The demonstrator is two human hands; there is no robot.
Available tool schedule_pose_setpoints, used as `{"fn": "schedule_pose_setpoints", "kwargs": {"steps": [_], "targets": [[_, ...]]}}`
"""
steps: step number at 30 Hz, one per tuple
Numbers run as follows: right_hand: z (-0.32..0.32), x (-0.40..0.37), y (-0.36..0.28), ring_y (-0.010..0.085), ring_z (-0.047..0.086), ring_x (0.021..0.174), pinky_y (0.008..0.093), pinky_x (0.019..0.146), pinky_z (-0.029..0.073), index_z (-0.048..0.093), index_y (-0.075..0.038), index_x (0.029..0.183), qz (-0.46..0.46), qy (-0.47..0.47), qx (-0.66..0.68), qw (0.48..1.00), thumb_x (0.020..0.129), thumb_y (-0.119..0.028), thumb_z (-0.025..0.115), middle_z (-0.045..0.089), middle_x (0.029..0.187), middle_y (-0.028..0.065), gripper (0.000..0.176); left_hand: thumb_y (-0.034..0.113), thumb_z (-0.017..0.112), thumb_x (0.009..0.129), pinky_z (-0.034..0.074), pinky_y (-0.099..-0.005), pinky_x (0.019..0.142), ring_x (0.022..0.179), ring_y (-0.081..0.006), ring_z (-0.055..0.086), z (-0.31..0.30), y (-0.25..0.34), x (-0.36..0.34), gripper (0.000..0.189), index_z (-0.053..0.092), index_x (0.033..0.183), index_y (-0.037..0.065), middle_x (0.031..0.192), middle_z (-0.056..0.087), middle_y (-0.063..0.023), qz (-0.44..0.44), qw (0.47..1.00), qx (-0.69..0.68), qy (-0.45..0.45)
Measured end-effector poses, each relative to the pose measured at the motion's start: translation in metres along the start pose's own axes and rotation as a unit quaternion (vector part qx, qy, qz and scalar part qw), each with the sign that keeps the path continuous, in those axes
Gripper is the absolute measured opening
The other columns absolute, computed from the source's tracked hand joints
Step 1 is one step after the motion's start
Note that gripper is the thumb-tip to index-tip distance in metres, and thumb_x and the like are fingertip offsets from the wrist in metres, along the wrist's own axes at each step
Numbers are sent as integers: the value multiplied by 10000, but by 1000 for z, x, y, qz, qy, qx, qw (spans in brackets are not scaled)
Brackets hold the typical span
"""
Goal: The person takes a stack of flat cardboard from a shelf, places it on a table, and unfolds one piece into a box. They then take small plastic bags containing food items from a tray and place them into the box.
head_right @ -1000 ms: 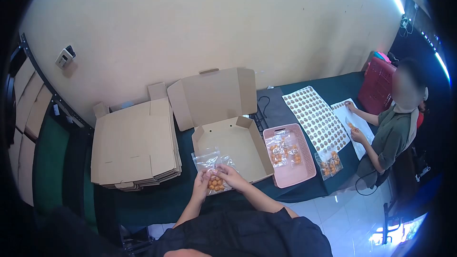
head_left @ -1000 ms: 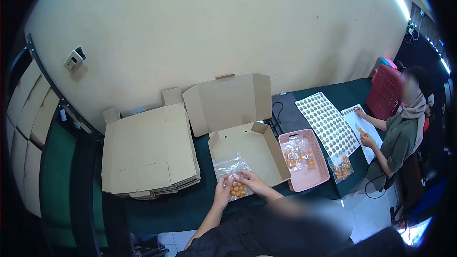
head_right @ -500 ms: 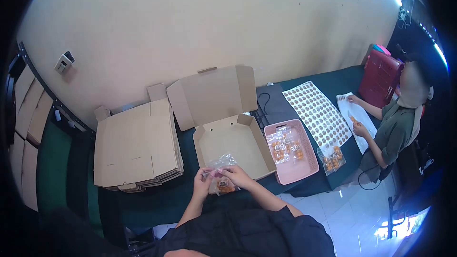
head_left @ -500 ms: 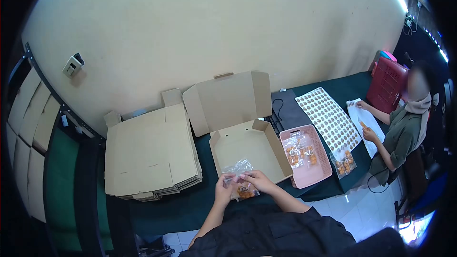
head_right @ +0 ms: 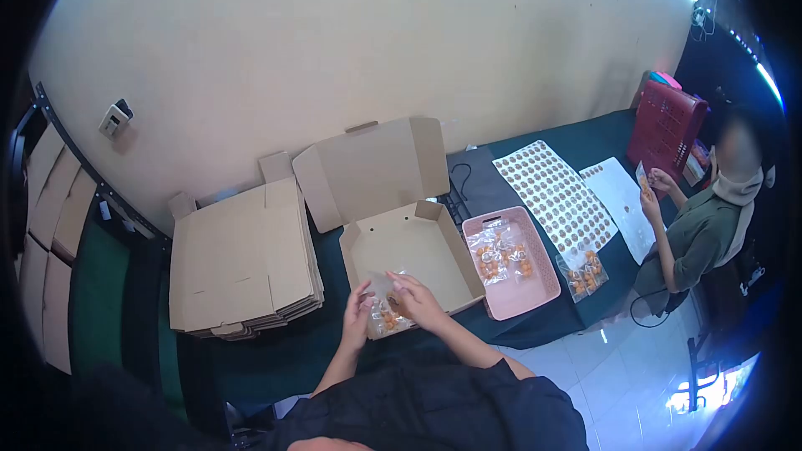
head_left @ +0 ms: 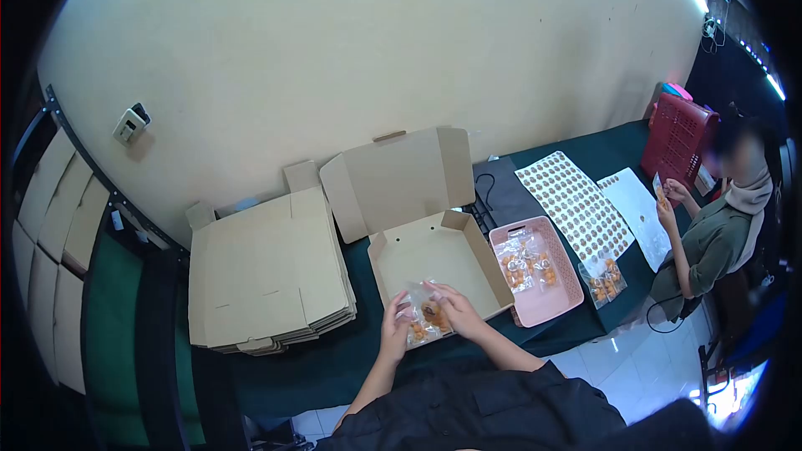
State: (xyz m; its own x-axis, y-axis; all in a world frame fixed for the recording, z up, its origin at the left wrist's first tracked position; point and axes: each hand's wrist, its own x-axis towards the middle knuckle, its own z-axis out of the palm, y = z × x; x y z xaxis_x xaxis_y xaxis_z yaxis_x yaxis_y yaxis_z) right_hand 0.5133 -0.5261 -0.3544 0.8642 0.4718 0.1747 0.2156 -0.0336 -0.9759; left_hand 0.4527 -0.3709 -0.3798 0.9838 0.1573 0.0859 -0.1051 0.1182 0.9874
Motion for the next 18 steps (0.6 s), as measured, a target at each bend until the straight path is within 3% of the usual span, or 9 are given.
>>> {"fn": "schedule_pose_setpoints", "kwargs": {"steps": [3, 6, 9, 11, 12, 13, 15, 16, 18], "targets": [[15, -8, -22, 208, 496, 990, 300, 877, 388, 461, -44, 1226, -57, -13, -53, 997, 886, -229, 468, 459, 1112, 141, 388, 327, 508, 868, 306, -313, 965, 1156, -209, 397, 13, 10, -5, 605, 265, 1335, 29, 1296, 369, -138, 32, 998, -11, -59], [11, -6, -18, 187, 465, 941, 284, 822, 393, 436, -69, 1245, -20, -17, -42, 999, 856, -192, 518, 434, 1061, 109, 416, 322, 545, 849, 308, -311, 970, 1189, -209, 376, 20, 16, -10, 595, 323, 1299, 2, 1318, 350, -140, -6, 991, -127, -52], [11, -4, -14, 198, 464, 927, 281, 801, 392, 475, -45, 1169, 29, -2, -61, 998, 802, -200, 600, 422, 1071, 114, 417, 259, 578, 838, 338, -302, 948, 1137, -201, 434, 18, 11, -13, 538, 376, 1260, -6, 1233, 451, -136, -14, 996, -79, -45], [16, -3, -13, 194, 475, 903, 273, 793, 396, 507, -23, 1098, -10, 132, -145, 981, 756, -201, 655, 433, 1038, 130, 414, 230, 586, 835, 371, -290, 906, 1067, -194, 486, 21, 13, -15, 465, 435, 1199, -17, 1147, 514, -130, -35, 996, -79, -30], [20, 2, -10, 155, 516, 836, 259, 769, 407, 564, -4, 975, -71, 215, -133, 965, 719, -174, 690, 524, 948, 112, 332, 201, 595, 832, 405, -278, 865, 998, -187, 538, 22, 14, -16, 394, 495, 1137, -28, 1060, 576, -125, -57, 995, -78, -16], [16, 1, -8, 155, 516, 836, 259, 769, 407, 564, -4, 975, -73, 215, -133, 965, 719, -174, 690, 524, 948, 112, 332, 201, 595, 832, 405, -278, 865, 998, -187, 538, 21, 13, -15, 394, 495, 1137, -28, 1060, 576, -125, -56, 995, -78, -16], [3, -2, -7, 125, 555, 846, 256, 780, 419, 607, 10, 882, 166, 45, 114, 978, 720, -155, 697, 610, 882, 88, 248, 133, 605, 818, 436, -238, 780, 849, -136, 586, 18, 8, -13, 231, 591, 983, -28, 888, 639, -87, -54, 997, -11, 62], [2, 0, -5, 97, 562, 773, 246, 754, 427, 640, 4, 803, 150, 67, 140, 976, 752, -144, 672, 635, 794, 51, 159, 133, 605, 818, 436, -238, 780, 849, -136, 586, 14, 5, -12, 231, 591, 983, -28, 888, 639, -87, -53, 997, -11, 62], [-2, 1, -8, 95, 555, 775, 246, 746, 422, 637, 13, 835, 141, 59, 148, 977, 771, -140, 651, 630, 795, 50, 166, 140, 594, 828, 442, -225, 735, 781, -115, 591, 8, 3, -9, 189, 613, 914, -28, 835, 644, -73, -15, 998, 28, 53]]}}
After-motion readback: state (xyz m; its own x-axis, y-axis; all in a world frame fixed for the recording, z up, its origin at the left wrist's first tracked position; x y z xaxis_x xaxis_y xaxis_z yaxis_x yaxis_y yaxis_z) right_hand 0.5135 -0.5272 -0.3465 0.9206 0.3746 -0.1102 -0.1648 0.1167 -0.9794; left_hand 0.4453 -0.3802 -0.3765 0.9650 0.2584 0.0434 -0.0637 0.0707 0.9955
